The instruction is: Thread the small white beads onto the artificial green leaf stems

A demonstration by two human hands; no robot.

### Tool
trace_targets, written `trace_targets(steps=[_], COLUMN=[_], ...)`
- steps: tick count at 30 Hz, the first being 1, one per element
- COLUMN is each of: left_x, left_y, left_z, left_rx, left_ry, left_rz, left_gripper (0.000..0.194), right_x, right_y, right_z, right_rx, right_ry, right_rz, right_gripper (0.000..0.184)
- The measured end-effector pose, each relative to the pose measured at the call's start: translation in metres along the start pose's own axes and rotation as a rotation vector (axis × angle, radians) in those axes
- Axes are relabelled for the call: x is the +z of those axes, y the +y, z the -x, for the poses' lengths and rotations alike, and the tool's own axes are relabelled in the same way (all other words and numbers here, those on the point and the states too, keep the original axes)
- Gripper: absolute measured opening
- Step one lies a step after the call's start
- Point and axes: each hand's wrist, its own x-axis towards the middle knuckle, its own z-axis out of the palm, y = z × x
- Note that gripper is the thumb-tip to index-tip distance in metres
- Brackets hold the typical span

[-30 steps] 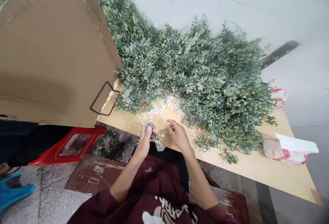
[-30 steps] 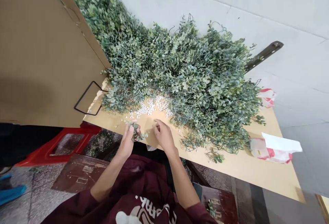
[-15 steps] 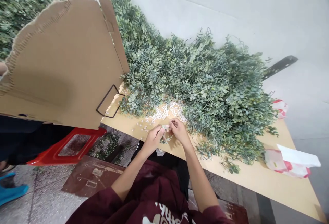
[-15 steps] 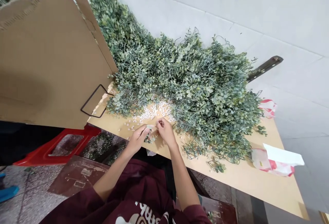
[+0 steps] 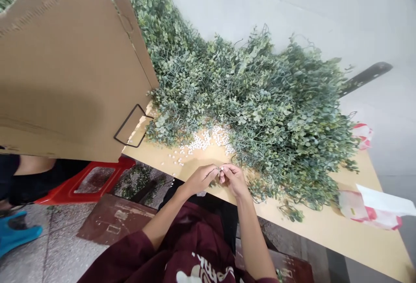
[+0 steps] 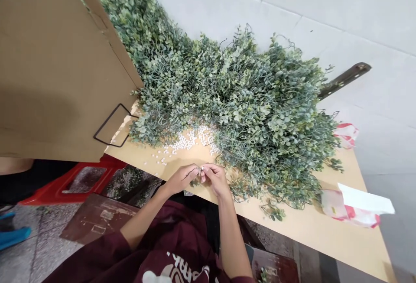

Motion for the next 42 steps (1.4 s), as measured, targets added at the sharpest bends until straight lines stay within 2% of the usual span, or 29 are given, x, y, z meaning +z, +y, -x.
trace_targets(steps=[15,23,33,42], left_x=[-0.006,-0.006,-0.005,-0.004], left_y=[0.0,0.0,-0.005,-0.006], left_z=[-0.001,-0.002,0.0,0.001], left_rx=[0.033,0.071,0.085,0.087], left_ry=[-0.039,-0.047,-0.084,-0.108], left_rz=[0.052,0.068,0.025,0.058], left_gripper=[0.05,0.046,0.048,0.053], right_x=[-0.005,-0.005,-0.003,-0.003], right_y=[0.001,0.001,-0.008,-0.008], right_z=[-0.005,-0.004,0.0,0.001], right_rx=[-0.01,0.04,0.146,0.202], right_ry=[-0.113,-0.083,-0.219,-0.247], right_rz=[0.023,0.028,-0.07,-0.125], right_gripper=[0.012,0.019,0.02,0.017])
